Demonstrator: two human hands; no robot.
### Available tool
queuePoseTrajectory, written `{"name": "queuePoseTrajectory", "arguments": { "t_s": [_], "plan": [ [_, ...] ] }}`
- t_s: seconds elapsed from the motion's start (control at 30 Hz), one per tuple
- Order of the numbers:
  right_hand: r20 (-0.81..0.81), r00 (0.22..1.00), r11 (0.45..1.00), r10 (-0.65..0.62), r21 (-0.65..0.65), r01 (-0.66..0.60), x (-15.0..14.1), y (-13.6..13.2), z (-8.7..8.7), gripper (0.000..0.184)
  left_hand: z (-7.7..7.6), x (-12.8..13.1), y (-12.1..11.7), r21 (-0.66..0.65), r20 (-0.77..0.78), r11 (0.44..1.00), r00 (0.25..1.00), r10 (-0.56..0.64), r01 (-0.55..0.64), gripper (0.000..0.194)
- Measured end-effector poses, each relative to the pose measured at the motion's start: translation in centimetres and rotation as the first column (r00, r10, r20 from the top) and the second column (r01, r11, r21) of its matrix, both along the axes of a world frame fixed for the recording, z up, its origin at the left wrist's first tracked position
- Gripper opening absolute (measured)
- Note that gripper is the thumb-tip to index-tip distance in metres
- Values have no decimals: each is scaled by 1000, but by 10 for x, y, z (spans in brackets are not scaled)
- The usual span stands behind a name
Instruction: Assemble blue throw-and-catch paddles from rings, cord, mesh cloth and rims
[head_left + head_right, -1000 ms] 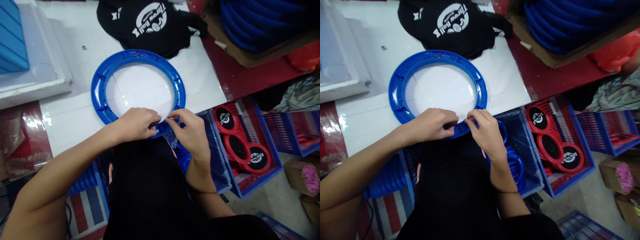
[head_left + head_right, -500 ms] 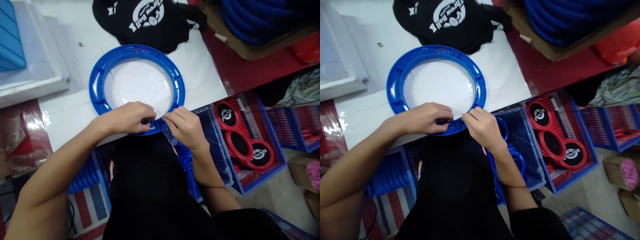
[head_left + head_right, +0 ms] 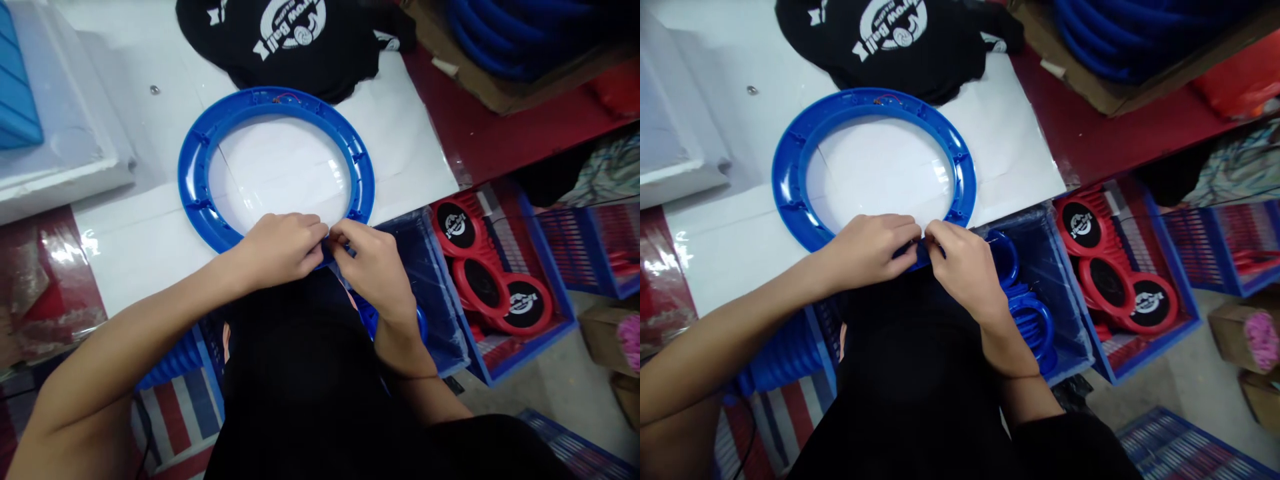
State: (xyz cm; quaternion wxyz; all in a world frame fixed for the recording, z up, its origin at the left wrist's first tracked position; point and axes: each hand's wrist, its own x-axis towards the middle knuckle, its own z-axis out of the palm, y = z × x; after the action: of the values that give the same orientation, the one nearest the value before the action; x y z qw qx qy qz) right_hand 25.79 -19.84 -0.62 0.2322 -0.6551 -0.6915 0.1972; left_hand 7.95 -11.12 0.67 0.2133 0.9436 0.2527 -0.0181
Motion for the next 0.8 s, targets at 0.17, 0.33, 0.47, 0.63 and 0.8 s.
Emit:
{"name": "queuePoseTrajectory", "arguments": {
  "t_s": [0.17,0.33,0.47,0.63,0.8],
  "plan": [
    [-73,991,993,114,7,-114,10,-6,13,11,-1,-6,1,-55,7,997,998,-60,60,11],
    [-12,1000,980,23,196,-20,18,-3,9,12,1,-12,9,-169,43,982,996,-81,87,10],
    [19,1000,975,4,222,-8,13,-1,-3,11,-1,-14,14,-190,84,975,992,-99,114,12],
    [62,998,991,-29,134,21,3,-7,-6,14,2,-18,13,-178,92,976,989,-114,129,11],
    [110,993,997,-48,65,41,-16,-16,-3,17,11,-5,7,-114,-14,993,999,-35,33,19]
  ]
}}
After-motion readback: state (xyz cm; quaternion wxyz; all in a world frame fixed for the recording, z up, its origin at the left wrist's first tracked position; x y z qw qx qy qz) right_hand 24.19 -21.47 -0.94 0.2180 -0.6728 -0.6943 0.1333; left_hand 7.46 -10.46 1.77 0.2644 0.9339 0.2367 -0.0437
